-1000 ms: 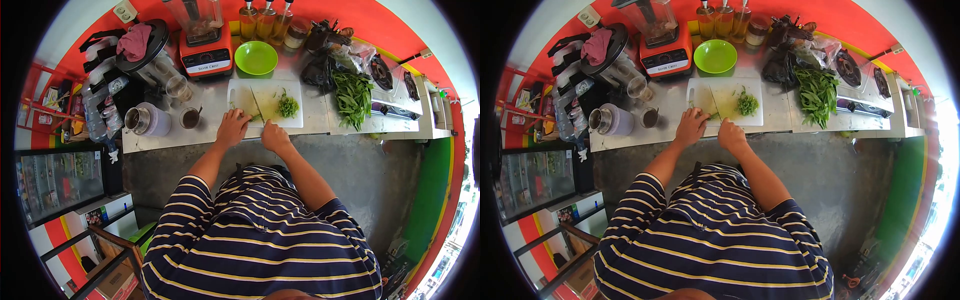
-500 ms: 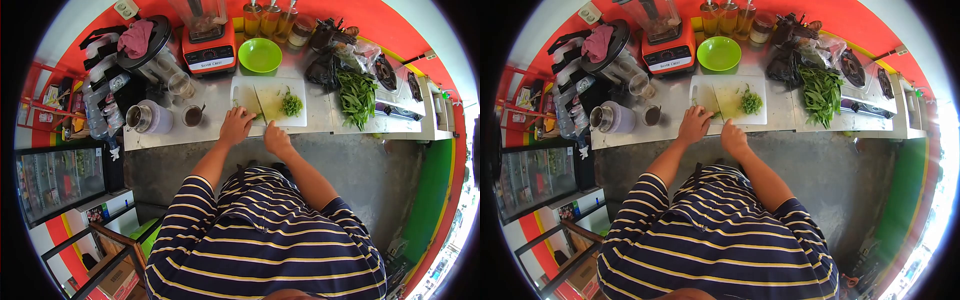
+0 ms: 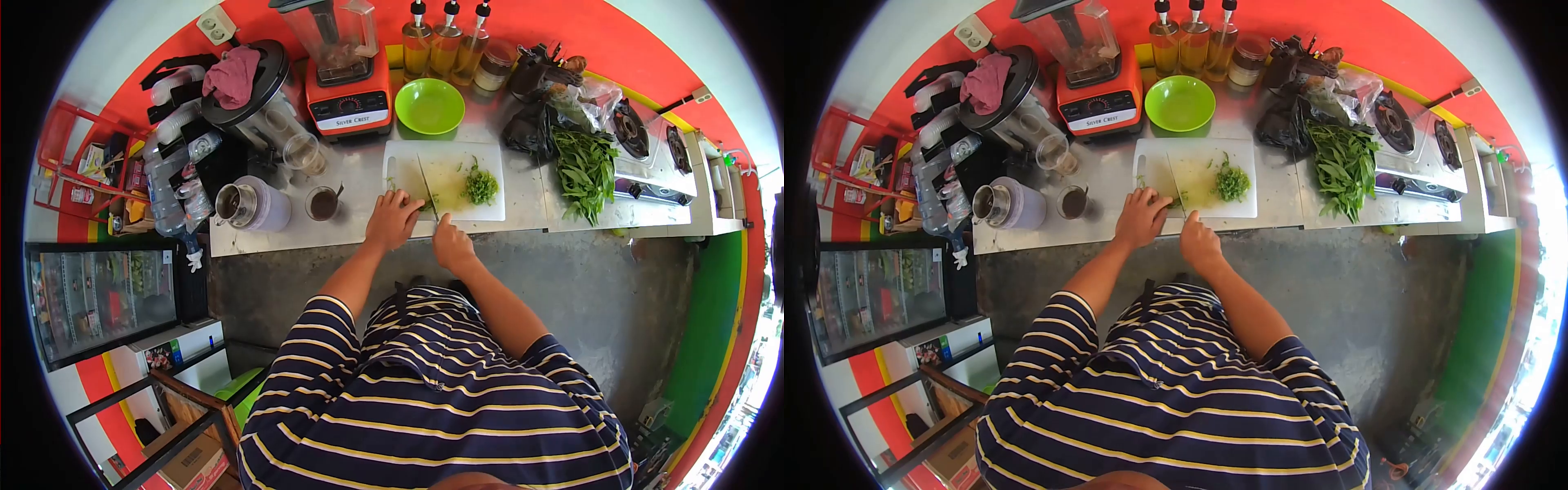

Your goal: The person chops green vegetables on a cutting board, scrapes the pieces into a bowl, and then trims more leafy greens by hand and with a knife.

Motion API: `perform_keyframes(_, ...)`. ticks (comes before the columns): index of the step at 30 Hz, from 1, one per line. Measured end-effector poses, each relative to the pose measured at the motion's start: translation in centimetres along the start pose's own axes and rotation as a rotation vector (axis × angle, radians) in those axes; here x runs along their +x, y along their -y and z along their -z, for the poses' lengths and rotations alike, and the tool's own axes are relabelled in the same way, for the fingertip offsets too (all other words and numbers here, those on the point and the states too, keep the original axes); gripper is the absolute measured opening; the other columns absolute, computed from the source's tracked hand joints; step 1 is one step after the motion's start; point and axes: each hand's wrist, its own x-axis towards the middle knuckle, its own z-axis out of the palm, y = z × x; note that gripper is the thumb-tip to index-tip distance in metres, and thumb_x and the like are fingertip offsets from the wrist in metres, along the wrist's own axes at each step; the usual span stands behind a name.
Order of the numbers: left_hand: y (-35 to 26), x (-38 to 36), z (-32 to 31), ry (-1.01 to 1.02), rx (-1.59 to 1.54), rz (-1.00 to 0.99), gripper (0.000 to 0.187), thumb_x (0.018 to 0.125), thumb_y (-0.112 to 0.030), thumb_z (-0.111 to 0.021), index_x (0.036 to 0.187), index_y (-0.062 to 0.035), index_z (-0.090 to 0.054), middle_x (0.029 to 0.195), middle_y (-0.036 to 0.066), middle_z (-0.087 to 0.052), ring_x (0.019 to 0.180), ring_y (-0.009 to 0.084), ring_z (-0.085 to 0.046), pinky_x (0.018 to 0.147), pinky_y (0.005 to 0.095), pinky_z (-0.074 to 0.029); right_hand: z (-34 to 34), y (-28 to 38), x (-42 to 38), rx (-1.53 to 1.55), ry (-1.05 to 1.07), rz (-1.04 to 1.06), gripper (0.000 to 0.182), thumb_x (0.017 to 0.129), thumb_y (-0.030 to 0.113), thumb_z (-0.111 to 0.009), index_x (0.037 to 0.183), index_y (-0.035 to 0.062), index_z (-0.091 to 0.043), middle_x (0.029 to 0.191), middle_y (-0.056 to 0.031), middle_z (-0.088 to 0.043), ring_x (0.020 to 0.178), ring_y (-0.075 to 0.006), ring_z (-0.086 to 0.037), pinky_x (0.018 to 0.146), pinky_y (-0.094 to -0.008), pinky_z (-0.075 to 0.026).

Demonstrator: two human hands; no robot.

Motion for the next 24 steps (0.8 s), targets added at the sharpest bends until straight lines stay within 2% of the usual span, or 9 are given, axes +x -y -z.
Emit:
perform_keyframes(6, -0.4, -0.1, 0.1, -0.001, -0.004, 0.02, 0.024, 0.094, -0.022, -0.062, 0.117, -0.0164, -0.069, 0.1, 0.007, -0.053, 0.097, 0.0282, -0.051, 0.086, 0.0418, -0.041, 2.0, 0.3, 2.2, -0.042, -0.017, 0.095, 0.031, 0.092, 0.011, -0.057, 0.117, -0.0037, -0.044, 0.108, -0.0301, -0.07, 0.104, -0.0432, -0.07, 0.089, -0.0491, -0.057)
perform_keyframes(13, 0.0, 0.1, -0.2, -0.003, 0.001, 0.024, 0.025, 0.093, -0.02, -0.063, 0.117, -0.0178, -0.069, 0.098, 0.006, -0.053, 0.097, 0.0272, -0.05, 0.086, 0.0421, -0.041, -0.6, 0.4, -0.1, -0.074, -0.036, -0.001, 0.03, 0.092, 0.011, -0.058, 0.114, -0.0034, -0.046, 0.101, -0.0259, -0.072, 0.097, -0.0427, -0.072, 0.086, -0.0481, -0.058)
perform_keyframes(15, -0.1, 0.0, -0.3, -0.016, -0.009, 0.019, 0.025, 0.093, -0.02, -0.064, 0.117, -0.0177, -0.068, 0.098, 0.006, -0.053, 0.097, 0.0272, -0.05, 0.085, 0.0422, -0.041, -0.7, 0.4, 0.7, -0.021, -0.064, 0.037, 0.03, 0.093, 0.014, -0.055, 0.114, -0.0044, -0.045, 0.104, -0.0307, -0.07, 0.098, -0.0478, -0.07, 0.087, -0.0516, -0.057)
perform_keyframes(19, -0.2, 0.0, -0.2, -0.036, 0.004, 0.006, 0.025, 0.092, -0.019, -0.064, 0.116, -0.0172, -0.068, 0.098, 0.006, -0.054, 0.096, 0.0274, -0.051, 0.083, 0.0423, -0.041, 0.5, 0.6, 2.2, -0.036, -0.072, 0.085, 0.03, 0.094, 0.013, -0.054, 0.116, -0.0041, -0.043, 0.104, -0.0316, -0.07, 0.1, -0.0477, -0.069, 0.087, -0.0522, -0.056)
perform_keyframes(24, -0.1, 0.0, -0.1, -0.013, 0.015, 0.022, 0.024, 0.091, -0.019, -0.065, 0.115, -0.0167, -0.068, 0.098, 0.006, -0.054, 0.095, 0.0277, -0.052, 0.083, 0.0428, -0.041, -0.3, 0.7, 0.0, -0.043, -0.031, 0.026, 0.026, 0.094, 0.012, -0.053, 0.114, -0.0035, -0.044, 0.102, -0.0323, -0.07, 0.1, -0.0468, -0.07, 0.088, -0.0514, -0.056)
